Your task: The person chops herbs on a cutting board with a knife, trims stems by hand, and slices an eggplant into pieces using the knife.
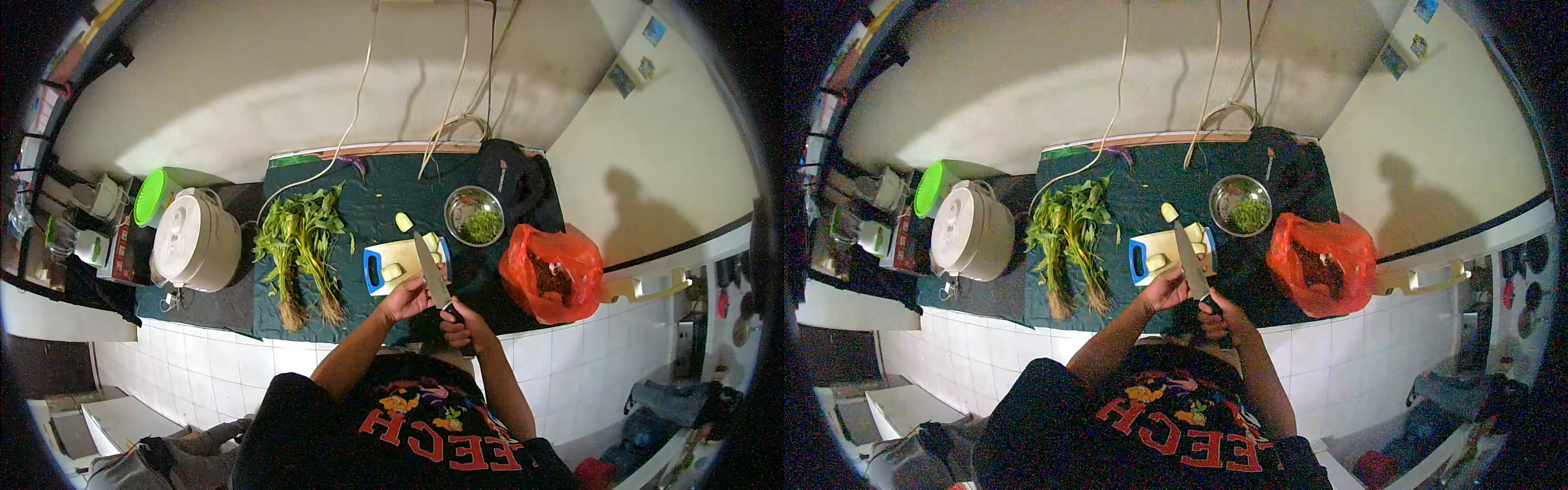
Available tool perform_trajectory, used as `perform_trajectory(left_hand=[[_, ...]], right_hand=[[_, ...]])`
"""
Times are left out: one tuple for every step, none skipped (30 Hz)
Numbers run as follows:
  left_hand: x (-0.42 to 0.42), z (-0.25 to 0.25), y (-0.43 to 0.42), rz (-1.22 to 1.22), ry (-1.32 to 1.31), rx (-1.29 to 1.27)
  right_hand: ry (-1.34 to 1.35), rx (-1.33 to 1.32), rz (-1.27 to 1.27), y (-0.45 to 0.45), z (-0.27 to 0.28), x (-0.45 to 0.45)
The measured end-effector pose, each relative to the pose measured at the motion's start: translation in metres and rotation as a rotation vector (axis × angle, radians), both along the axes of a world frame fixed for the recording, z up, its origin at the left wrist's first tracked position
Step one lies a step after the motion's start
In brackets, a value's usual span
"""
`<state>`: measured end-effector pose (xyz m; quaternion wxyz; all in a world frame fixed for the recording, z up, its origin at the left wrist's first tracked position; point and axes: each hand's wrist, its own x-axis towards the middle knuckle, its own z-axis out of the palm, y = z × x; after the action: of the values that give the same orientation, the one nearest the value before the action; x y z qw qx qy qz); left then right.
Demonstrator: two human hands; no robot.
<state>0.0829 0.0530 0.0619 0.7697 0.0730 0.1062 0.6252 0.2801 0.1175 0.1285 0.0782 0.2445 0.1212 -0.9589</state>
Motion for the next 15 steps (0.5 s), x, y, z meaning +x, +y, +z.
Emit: perform_trajectory(left_hand=[[0.001, -0.002, 0.001, -0.007, 0.009, 0.043], [0.003, -0.004, 0.000, 0.021, 0.036, -0.019], [0.003, -0.008, 0.000, 0.023, 0.036, -0.018], [0.003, -0.017, 0.001, 0.042, 0.135, -0.067], [0.002, -0.026, 0.003, 0.061, 0.234, -0.116], [-0.001, -0.050, 0.008, 0.061, 0.235, -0.115], [-0.006, -0.081, 0.015, 0.101, 0.429, -0.208], [-0.010, -0.097, 0.019, 0.141, 0.622, -0.301], [-0.014, -0.091, 0.022, 0.142, 0.623, -0.301], [-0.020, -0.077, 0.026, 0.224, 0.805, -0.377], [-0.026, -0.064, 0.030, 0.308, 0.987, -0.452], [-0.032, -0.055, 0.031, 0.309, 0.984, -0.451], [-0.041, -0.049, 0.030, 0.339, 1.427, -0.419], [-0.050, -0.042, 0.026, 0.361, 1.871, -0.368], [-0.056, -0.040, 0.017, 0.526, 1.967, -0.312]], right_hand=[[-0.002, -0.001, 0.000, -0.002, -0.002, 0.003], [0.012, -0.014, -0.030, -0.003, -0.004, 0.005], [0.026, -0.027, -0.059, -0.004, -0.006, 0.007], [0.027, -0.026, -0.057, -0.005, -0.009, 0.009], [0.025, -0.058, -0.075, -0.005, -0.012, 0.011], [0.022, -0.090, -0.094, -0.006, -0.013, 0.012], [0.024, -0.088, -0.094, -0.007, -0.012, 0.013], [0.004, -0.057, -0.103, -0.009, -0.010, 0.014], [-0.017, -0.027, -0.112, -0.010, -0.009, 0.014], [-0.017, -0.026, -0.111, -0.010, -0.008, 0.014], [-0.021, -0.009, -0.111, -0.010, -0.007, 0.015], [-0.027, 0.009, -0.110, -0.010, -0.007, 0.016], [-0.029, 0.011, -0.109, -0.010, -0.007, 0.017], [-0.080, 0.052, -0.120, -0.010, -0.008, 0.017], [-0.129, 0.092, -0.132, -0.011, -0.011, 0.017]])
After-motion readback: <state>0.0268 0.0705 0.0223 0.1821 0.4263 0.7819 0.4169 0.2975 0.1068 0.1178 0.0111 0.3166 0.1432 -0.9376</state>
